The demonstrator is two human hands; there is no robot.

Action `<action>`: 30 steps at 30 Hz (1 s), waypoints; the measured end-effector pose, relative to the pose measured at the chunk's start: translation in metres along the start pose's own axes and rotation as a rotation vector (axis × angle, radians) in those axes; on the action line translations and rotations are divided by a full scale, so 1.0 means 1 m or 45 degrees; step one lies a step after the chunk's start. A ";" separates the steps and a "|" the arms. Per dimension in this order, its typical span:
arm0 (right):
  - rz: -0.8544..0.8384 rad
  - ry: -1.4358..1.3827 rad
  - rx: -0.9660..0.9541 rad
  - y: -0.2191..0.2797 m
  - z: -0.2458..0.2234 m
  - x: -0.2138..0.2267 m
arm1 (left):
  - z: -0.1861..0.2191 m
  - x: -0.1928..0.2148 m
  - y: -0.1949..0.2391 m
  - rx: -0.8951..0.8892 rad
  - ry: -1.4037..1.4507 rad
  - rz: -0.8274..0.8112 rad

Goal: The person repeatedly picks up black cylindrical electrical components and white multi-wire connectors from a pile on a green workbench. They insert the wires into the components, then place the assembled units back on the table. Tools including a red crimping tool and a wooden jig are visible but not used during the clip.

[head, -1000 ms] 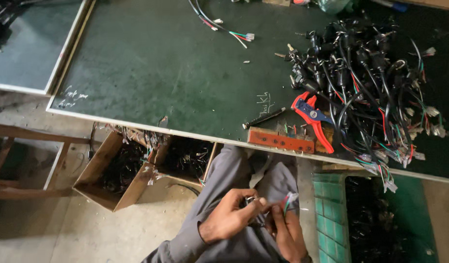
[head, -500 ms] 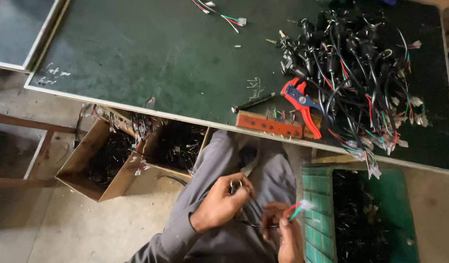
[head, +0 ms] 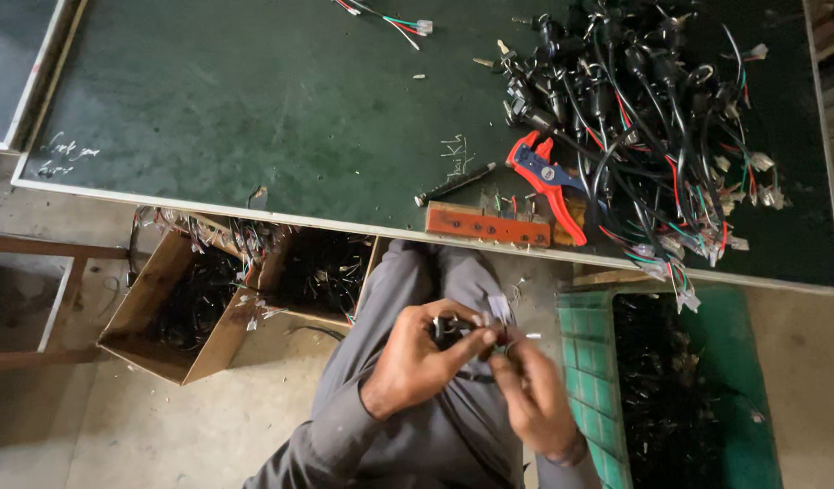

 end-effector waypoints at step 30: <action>0.097 -0.317 -0.158 -0.033 0.015 -0.001 | -0.013 0.023 -0.013 -0.043 0.170 -0.084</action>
Point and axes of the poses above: each hand's wrist, its own y-axis away from the middle knuckle, its own x-axis out of the back of the hand, z = x × y, the point moved 4 cm from there along -y, towards the middle knuckle, and after that the axes turned 4 degrees about -x, right-handed, at the moved point
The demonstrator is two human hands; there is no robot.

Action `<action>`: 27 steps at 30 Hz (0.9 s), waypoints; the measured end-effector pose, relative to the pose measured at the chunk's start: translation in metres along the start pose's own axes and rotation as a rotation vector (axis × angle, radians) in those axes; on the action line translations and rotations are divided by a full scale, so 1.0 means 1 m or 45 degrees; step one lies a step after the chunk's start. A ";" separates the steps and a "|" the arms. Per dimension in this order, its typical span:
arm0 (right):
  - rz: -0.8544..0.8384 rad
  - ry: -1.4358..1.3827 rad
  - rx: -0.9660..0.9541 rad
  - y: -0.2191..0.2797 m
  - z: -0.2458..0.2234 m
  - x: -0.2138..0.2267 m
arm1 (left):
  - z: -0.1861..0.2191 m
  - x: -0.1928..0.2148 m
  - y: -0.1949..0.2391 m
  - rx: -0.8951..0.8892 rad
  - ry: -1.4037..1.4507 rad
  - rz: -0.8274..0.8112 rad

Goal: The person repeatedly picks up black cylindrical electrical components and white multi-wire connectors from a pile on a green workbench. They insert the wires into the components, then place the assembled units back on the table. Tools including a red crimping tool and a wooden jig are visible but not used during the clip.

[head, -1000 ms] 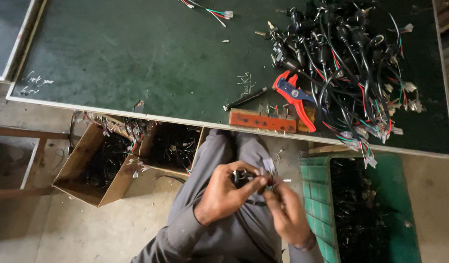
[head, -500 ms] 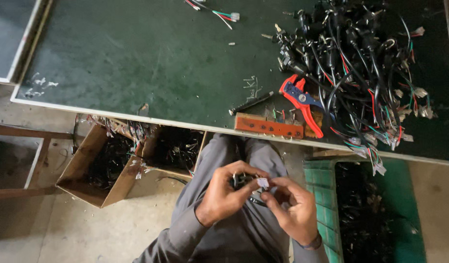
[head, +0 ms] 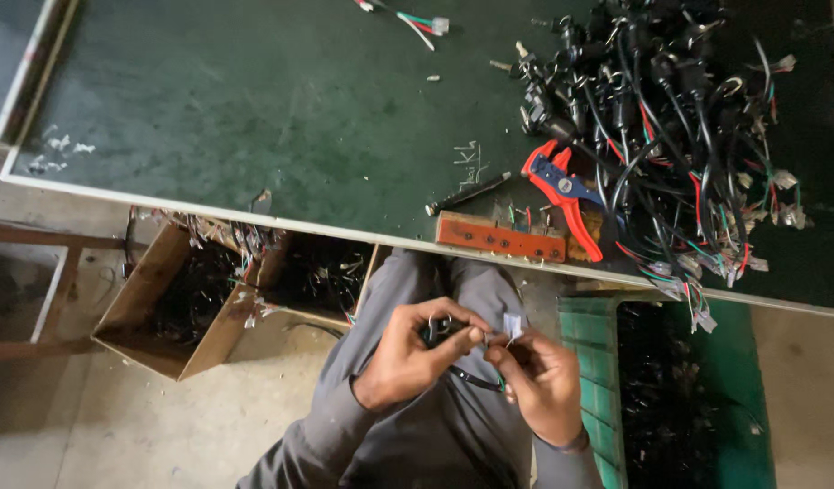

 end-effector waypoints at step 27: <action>-0.113 0.117 -0.270 -0.006 0.009 -0.001 | -0.003 -0.010 0.004 -0.103 -0.221 0.249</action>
Point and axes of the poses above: each hand's wrist, its own y-axis away from the middle knuckle, its own x-axis out of the back of the hand, z = x × y, the point moved 4 cm from there along -y, towards the middle knuckle, and after that the axes turned 4 degrees about -x, right-handed, at the moved point
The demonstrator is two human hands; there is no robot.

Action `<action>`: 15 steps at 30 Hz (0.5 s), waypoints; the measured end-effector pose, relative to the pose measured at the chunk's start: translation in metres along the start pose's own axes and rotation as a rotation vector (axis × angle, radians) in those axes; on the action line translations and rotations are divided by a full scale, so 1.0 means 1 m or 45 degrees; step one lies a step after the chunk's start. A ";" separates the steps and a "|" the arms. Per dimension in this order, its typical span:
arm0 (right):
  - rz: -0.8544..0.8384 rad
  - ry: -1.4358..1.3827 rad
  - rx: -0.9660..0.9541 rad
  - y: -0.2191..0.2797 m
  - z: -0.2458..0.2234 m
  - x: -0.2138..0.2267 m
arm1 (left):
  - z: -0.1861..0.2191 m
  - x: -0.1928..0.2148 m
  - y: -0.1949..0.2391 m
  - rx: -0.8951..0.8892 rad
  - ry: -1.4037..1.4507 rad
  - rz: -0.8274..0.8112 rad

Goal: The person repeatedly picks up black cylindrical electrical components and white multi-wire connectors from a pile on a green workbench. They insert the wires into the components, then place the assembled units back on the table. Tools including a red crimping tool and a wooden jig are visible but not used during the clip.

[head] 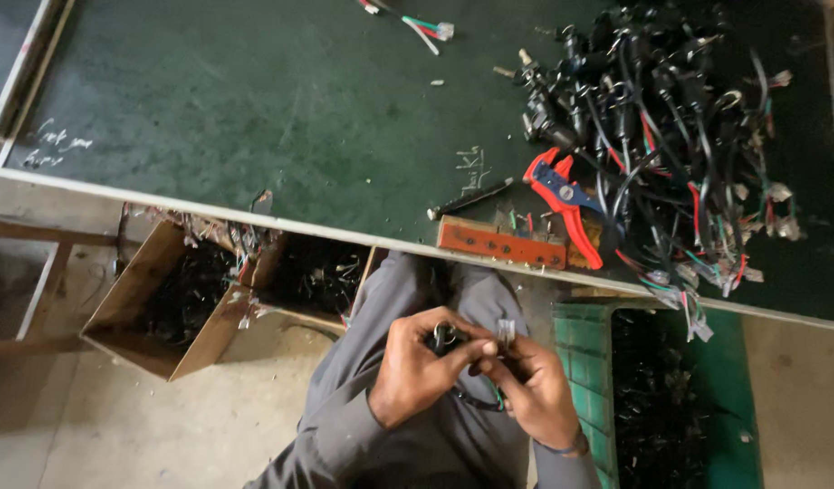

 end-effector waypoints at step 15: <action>0.227 0.041 0.451 -0.008 0.006 -0.006 | -0.043 -0.014 -0.015 0.222 0.476 -0.198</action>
Point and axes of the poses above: each hand's wrist, its own y-axis away from the middle knuckle, its own x-axis out of the back of the hand, z = x × y, the point moved 4 cm from there along -y, towards the middle knuckle, and after that the axes turned 4 degrees about -x, right-handed, at the moved point
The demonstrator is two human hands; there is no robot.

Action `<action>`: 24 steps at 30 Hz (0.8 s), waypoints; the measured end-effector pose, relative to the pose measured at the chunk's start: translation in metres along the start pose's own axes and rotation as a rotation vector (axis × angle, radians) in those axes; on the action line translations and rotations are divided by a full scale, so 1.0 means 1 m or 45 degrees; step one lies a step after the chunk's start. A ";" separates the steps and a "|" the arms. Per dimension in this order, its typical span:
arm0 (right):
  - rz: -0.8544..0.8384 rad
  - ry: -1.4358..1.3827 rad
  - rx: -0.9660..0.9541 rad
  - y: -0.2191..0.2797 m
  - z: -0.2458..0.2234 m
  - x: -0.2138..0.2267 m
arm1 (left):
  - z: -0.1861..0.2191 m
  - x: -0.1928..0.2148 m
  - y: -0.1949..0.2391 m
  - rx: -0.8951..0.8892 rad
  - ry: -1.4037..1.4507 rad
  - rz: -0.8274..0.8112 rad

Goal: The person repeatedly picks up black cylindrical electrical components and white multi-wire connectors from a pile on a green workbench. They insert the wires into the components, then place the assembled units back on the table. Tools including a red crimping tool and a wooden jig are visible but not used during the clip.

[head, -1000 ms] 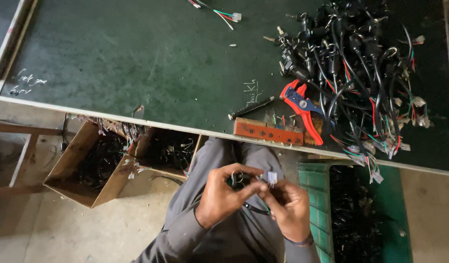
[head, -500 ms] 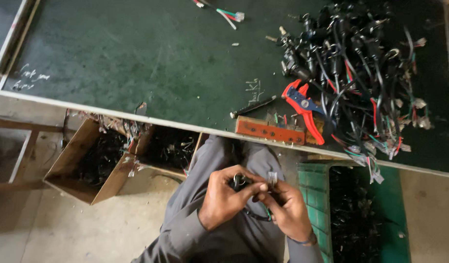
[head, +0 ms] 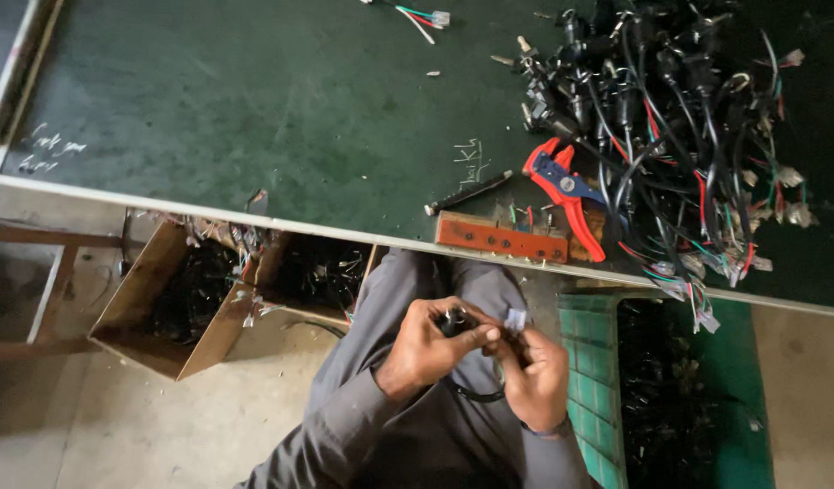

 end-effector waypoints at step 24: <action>0.024 0.001 -0.100 -0.028 0.006 -0.007 | 0.001 0.002 -0.020 -0.194 -0.410 0.211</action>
Point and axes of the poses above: each hand's wrist, its own y-axis away from the middle knuckle, its own x-axis out of the back of the hand, z = x × y, the point moved 4 cm from there along -y, towards the middle knuckle, and after that the axes turned 4 degrees about -x, right-handed, at the moved point
